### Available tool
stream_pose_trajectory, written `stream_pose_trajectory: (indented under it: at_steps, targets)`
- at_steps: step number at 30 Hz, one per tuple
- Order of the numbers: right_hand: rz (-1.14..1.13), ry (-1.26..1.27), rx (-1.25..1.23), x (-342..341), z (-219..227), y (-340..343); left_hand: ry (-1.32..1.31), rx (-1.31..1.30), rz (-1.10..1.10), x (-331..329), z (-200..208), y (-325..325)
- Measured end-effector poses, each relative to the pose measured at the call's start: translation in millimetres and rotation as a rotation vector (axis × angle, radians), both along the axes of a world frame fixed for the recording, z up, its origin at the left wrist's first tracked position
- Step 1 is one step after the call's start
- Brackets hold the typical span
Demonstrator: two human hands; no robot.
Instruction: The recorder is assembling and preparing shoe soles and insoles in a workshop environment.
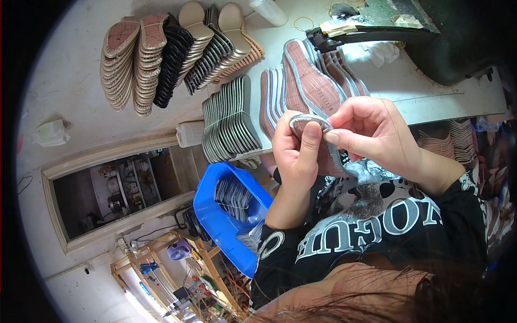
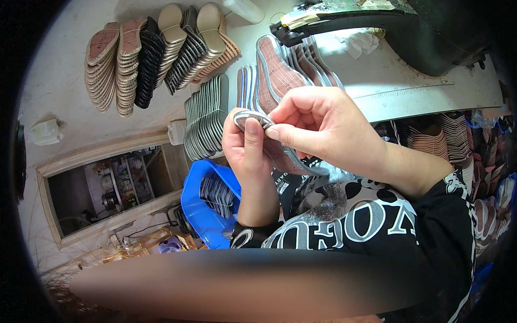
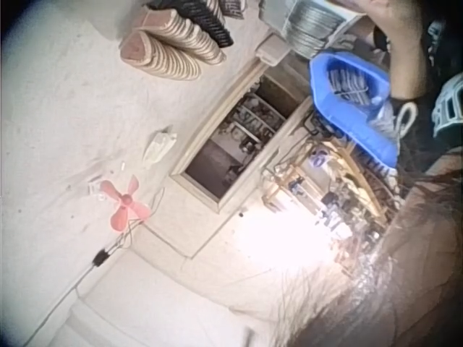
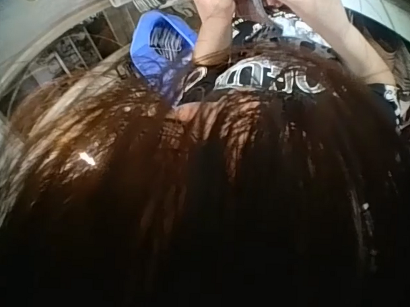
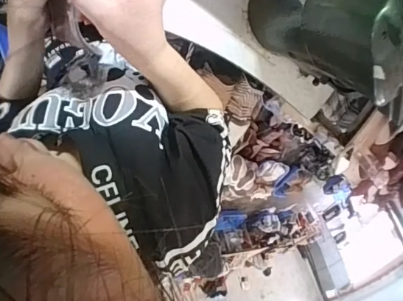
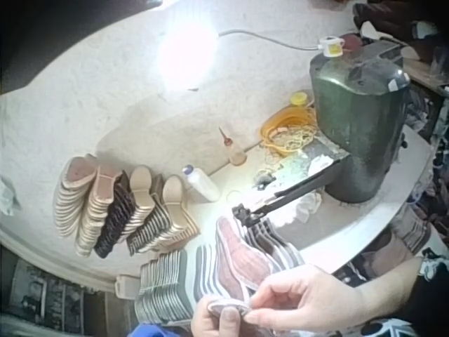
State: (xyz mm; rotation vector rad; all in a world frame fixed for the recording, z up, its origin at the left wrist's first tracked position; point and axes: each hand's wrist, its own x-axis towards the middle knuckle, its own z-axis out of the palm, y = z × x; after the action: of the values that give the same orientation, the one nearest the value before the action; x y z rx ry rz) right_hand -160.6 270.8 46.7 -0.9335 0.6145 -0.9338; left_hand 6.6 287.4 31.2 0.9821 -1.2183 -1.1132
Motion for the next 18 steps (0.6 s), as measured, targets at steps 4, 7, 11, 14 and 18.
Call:
stream_pose_trajectory:
  at_steps: [4, 7, 11, 14, 18]
  targets:
    - [0.022, -0.039, 0.002, 0.8, 1.9, 0.7, 0.101, 0.035, -0.004, 2.0, -3.0, 0.6]
    - [0.021, -0.054, 0.021, 0.4, -1.0, 0.6, 0.083, 0.038, 0.006, 0.7, -2.8, 0.9]
    - [0.01, -0.053, 0.012, 1.5, -4.7, -0.1, 0.044, 0.021, 0.011, -2.1, 0.9, 2.4]
    - [-0.034, -0.024, -0.029, 3.9, -8.3, 0.2, -0.049, -0.018, 0.035, -5.3, 0.8, 3.7]
    - [-0.244, 0.197, -0.405, 9.3, -20.3, 0.1, -0.088, -0.038, 0.057, -3.8, -2.9, 1.8]
